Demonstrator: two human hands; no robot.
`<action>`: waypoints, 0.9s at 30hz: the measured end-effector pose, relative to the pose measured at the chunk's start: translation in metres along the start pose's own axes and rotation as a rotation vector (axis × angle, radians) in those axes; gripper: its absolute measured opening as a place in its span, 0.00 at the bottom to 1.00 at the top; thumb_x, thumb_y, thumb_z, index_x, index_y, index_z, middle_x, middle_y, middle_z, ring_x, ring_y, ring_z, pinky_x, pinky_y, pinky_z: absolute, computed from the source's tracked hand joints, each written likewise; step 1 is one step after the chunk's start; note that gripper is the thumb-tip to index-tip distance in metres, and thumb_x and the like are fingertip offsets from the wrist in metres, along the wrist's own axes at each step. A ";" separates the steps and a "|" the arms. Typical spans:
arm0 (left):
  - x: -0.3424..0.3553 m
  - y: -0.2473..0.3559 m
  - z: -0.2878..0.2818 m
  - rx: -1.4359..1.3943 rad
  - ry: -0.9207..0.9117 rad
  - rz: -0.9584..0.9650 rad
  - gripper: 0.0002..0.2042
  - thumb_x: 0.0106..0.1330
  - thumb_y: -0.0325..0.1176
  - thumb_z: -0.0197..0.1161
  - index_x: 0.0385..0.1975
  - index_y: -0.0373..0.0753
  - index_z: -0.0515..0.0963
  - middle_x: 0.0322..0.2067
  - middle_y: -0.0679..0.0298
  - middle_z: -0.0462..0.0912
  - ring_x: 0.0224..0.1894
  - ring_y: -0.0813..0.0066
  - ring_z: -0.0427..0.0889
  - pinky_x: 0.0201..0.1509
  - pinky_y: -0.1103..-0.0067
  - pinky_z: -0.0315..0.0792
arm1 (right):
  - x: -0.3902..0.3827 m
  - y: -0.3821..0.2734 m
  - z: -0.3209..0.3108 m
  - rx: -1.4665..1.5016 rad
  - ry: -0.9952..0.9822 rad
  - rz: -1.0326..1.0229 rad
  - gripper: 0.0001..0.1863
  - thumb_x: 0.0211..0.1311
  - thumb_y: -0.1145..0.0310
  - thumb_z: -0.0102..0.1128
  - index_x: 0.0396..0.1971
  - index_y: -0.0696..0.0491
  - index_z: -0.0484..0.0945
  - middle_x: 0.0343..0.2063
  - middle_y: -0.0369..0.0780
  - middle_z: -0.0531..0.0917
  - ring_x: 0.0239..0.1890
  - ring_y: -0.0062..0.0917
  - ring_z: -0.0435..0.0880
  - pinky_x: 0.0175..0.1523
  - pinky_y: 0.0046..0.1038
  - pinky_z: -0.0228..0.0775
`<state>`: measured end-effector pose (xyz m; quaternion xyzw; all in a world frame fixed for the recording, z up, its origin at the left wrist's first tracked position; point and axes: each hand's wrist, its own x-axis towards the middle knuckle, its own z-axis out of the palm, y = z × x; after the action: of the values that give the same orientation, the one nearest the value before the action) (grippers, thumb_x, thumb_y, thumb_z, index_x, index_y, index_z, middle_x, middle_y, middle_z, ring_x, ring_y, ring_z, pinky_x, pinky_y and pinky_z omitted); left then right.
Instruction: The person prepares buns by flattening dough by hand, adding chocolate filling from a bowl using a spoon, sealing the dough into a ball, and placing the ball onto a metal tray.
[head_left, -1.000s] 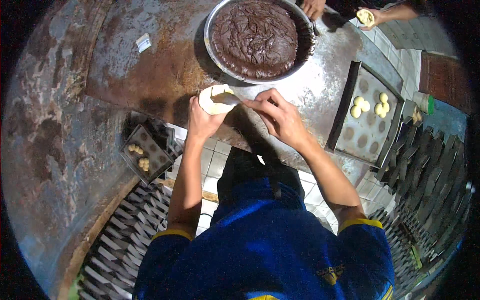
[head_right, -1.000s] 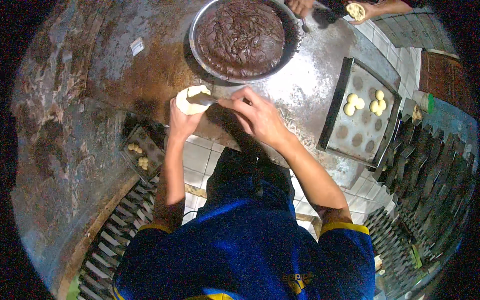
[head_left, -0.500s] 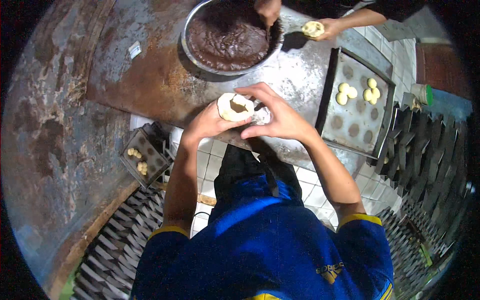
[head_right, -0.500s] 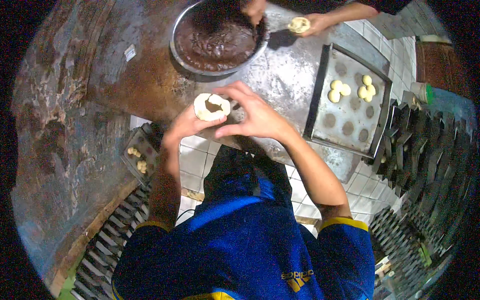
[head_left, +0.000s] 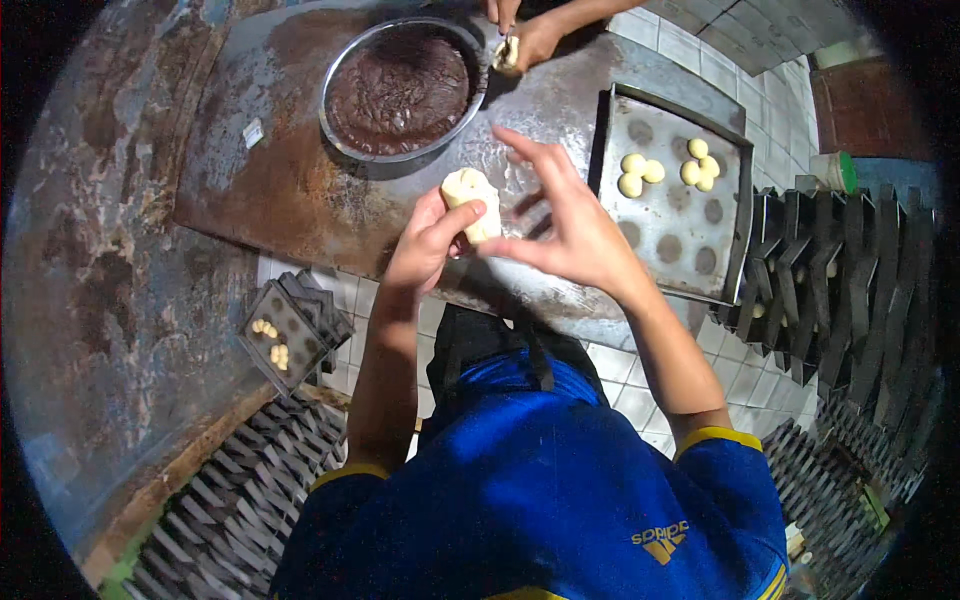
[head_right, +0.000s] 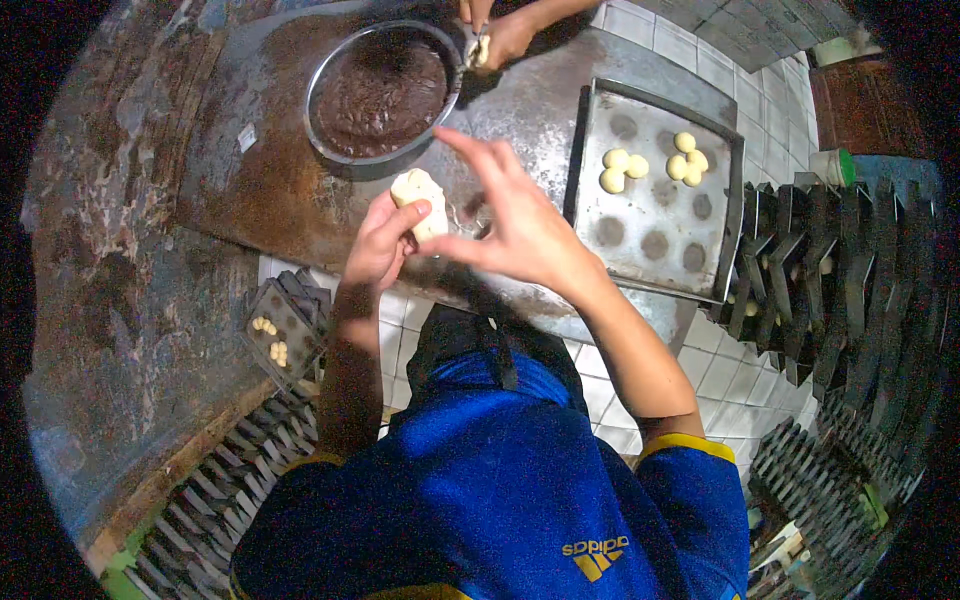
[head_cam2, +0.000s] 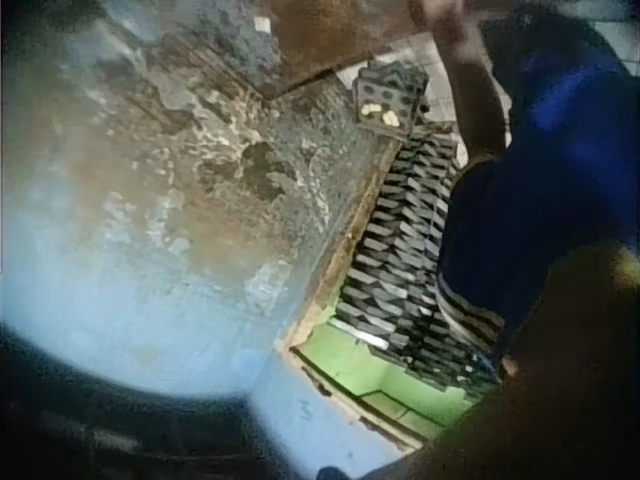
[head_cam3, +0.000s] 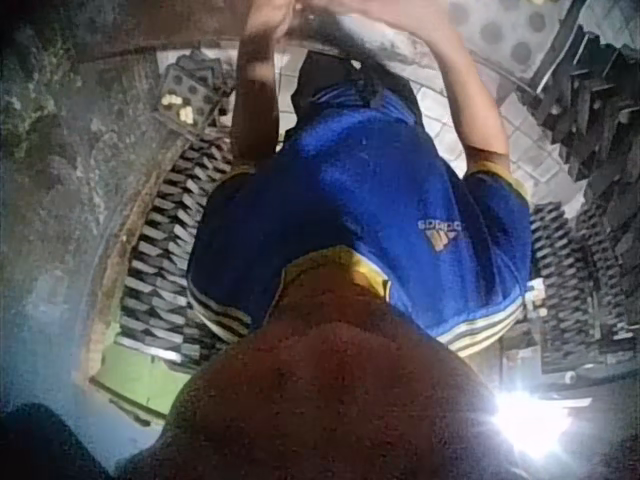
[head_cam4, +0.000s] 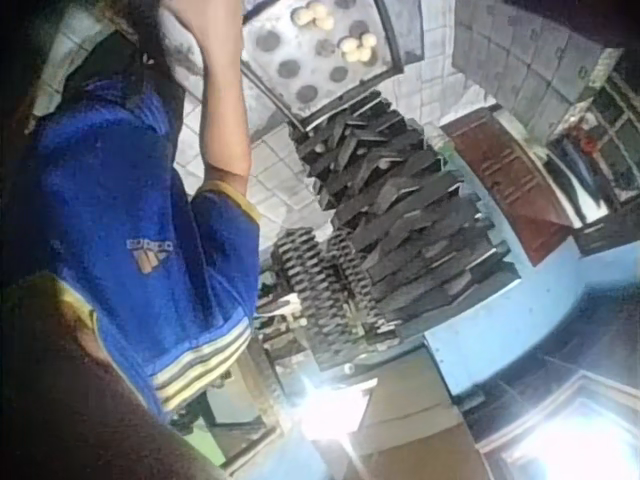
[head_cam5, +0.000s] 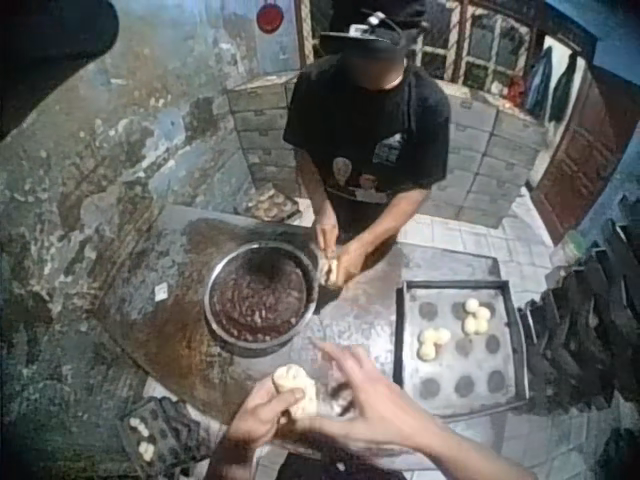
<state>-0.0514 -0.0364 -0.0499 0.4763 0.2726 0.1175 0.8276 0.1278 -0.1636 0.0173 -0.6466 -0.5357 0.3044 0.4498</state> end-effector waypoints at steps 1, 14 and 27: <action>0.000 -0.002 0.013 0.000 0.032 0.054 0.15 0.76 0.38 0.63 0.56 0.37 0.78 0.40 0.70 0.84 0.38 0.86 0.81 0.34 0.86 0.70 | -0.004 -0.001 -0.007 -0.001 0.007 0.004 0.49 0.55 0.59 0.81 0.76 0.48 0.65 0.63 0.51 0.73 0.57 0.41 0.82 0.54 0.37 0.83; -0.006 -0.008 0.099 0.203 -0.049 0.075 0.14 0.76 0.37 0.62 0.55 0.40 0.70 0.38 0.70 0.78 0.35 0.88 0.73 0.36 0.87 0.67 | -0.052 0.028 -0.064 0.266 -0.016 0.029 0.12 0.67 0.68 0.71 0.46 0.58 0.84 0.42 0.42 0.87 0.43 0.26 0.89 0.48 0.30 0.83; -0.007 -0.010 0.138 -0.037 -0.059 0.040 0.23 0.69 0.35 0.58 0.63 0.33 0.72 0.47 0.64 0.81 0.49 0.76 0.82 0.52 0.78 0.75 | -0.073 0.021 -0.089 -0.039 -0.016 -0.300 0.28 0.54 0.58 0.82 0.53 0.52 0.85 0.48 0.43 0.83 0.50 0.42 0.85 0.57 0.37 0.80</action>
<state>0.0200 -0.1444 -0.0011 0.4694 0.2363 0.1251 0.8415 0.1971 -0.2571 0.0289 -0.5655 -0.6355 0.2283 0.4735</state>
